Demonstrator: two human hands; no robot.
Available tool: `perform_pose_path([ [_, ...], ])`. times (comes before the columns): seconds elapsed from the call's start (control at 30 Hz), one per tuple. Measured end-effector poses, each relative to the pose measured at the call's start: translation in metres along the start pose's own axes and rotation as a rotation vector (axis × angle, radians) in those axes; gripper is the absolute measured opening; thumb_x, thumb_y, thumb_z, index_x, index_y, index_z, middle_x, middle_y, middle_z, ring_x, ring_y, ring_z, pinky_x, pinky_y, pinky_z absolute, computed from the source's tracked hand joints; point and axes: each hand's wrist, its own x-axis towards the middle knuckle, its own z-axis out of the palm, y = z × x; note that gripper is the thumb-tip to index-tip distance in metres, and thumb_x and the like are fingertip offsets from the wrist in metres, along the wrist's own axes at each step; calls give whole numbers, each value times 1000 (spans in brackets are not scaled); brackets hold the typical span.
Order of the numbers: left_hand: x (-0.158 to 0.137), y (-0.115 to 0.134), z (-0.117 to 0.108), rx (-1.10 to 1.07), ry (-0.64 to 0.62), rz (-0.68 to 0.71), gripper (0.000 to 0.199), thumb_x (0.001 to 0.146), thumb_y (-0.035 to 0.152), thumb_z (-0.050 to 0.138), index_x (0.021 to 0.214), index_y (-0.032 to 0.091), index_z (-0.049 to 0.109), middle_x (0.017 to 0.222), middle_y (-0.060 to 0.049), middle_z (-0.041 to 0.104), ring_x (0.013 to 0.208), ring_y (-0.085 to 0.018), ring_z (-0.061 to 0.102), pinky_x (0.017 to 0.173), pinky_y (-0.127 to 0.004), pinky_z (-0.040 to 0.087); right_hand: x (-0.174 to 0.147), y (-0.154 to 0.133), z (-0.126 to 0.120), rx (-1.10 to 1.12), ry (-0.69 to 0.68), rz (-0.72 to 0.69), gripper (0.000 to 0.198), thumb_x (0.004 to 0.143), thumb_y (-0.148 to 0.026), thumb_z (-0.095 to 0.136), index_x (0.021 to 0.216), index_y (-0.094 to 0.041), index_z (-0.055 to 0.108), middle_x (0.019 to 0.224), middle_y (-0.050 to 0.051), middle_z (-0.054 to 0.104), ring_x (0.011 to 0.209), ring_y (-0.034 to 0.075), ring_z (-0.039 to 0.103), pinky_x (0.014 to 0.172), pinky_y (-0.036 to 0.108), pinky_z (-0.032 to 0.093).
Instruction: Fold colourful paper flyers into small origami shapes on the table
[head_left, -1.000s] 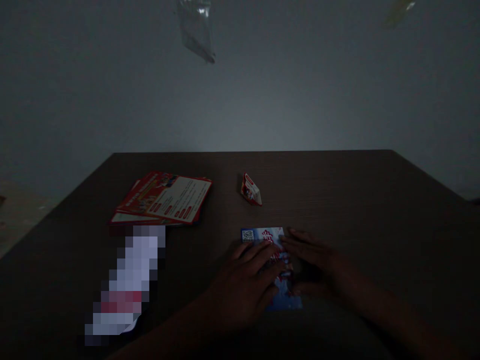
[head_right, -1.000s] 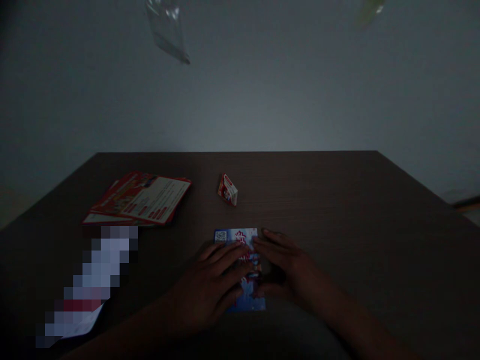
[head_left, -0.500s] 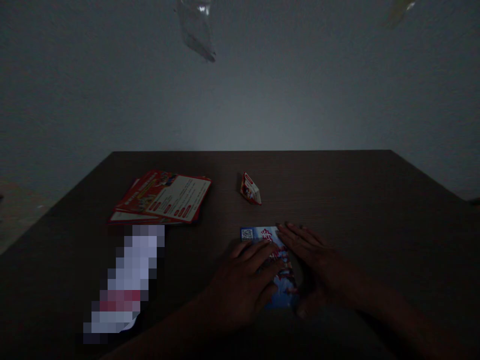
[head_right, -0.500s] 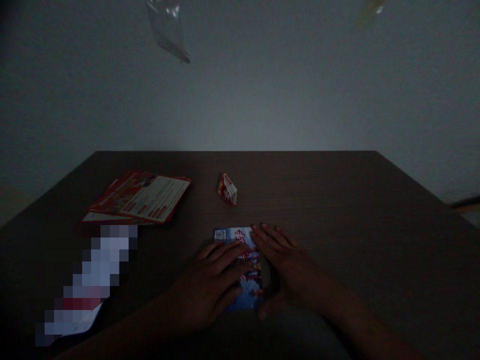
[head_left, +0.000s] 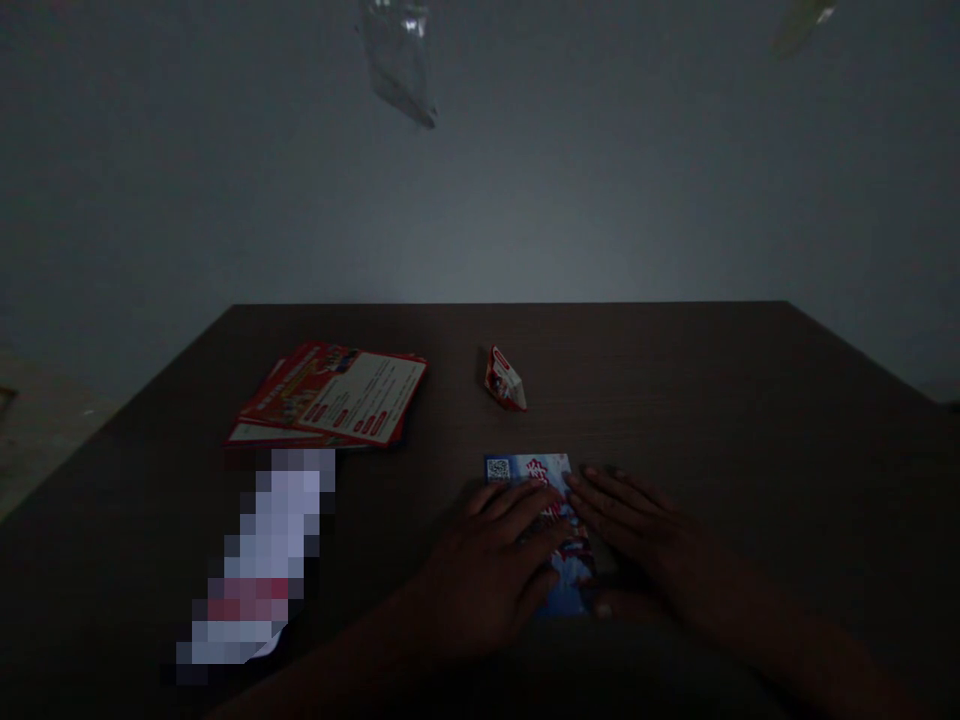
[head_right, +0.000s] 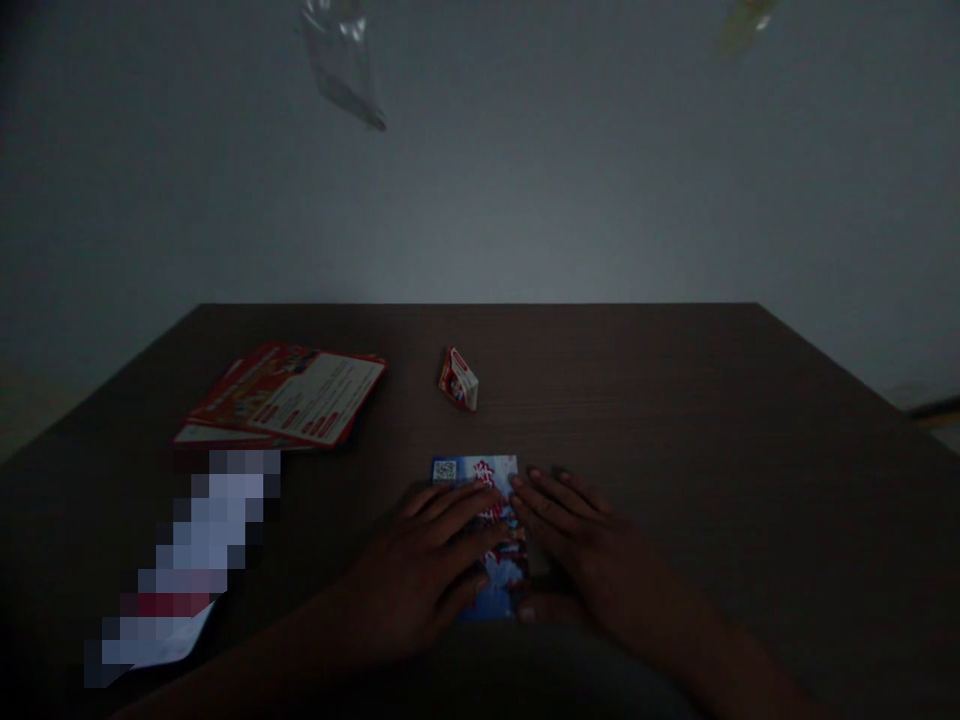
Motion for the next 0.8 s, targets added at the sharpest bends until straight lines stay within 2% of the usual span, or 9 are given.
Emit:
perform_pose_path([
  [0.27, 0, 0, 1, -15, 21, 0, 40, 93, 32, 45, 133, 27, 42, 142, -4, 42, 133, -23, 32, 108, -45, 26, -8, -8, 0, -58, 105, -111, 57, 87, -41, 56, 139, -26, 38, 141, 5, 45, 131, 26, 39, 106, 47, 37],
  [0.4, 0, 0, 0, -7, 18, -8, 41, 93, 33, 45, 133, 27, 42, 142, -4, 42, 132, -23, 33, 107, -45, 28, -9, -6, 2, 13, 97, -178, 48, 86, -38, 59, 132, -30, 48, 135, 2, 53, 128, 26, 43, 107, 48, 36],
  [0.57, 0, -1, 0, 9, 7, 7, 38, 94, 33, 43, 131, 25, 43, 142, -4, 41, 133, -22, 31, 109, -44, 26, -9, 2, 9, 129, 208, -266, 42, 83, -30, 64, 124, -31, 56, 127, 0, 60, 127, 23, 45, 105, 48, 37],
  [0.7, 0, -1, 0, 7, 15, 16, 39, 94, 33, 42, 132, 25, 43, 142, -4, 41, 133, -23, 31, 108, -45, 26, -4, 4, 11, 174, 258, -250, 43, 83, -28, 64, 124, -29, 56, 127, 1, 61, 128, 23, 44, 105, 46, 38],
  [0.8, 0, -1, 0, 0, 13, 20, 40, 94, 32, 43, 133, 26, 42, 142, -4, 41, 134, -24, 31, 108, -46, 26, 0, 4, 11, 173, 274, -174, 48, 84, -29, 63, 130, -30, 51, 127, 1, 61, 128, 23, 43, 104, 45, 40],
])
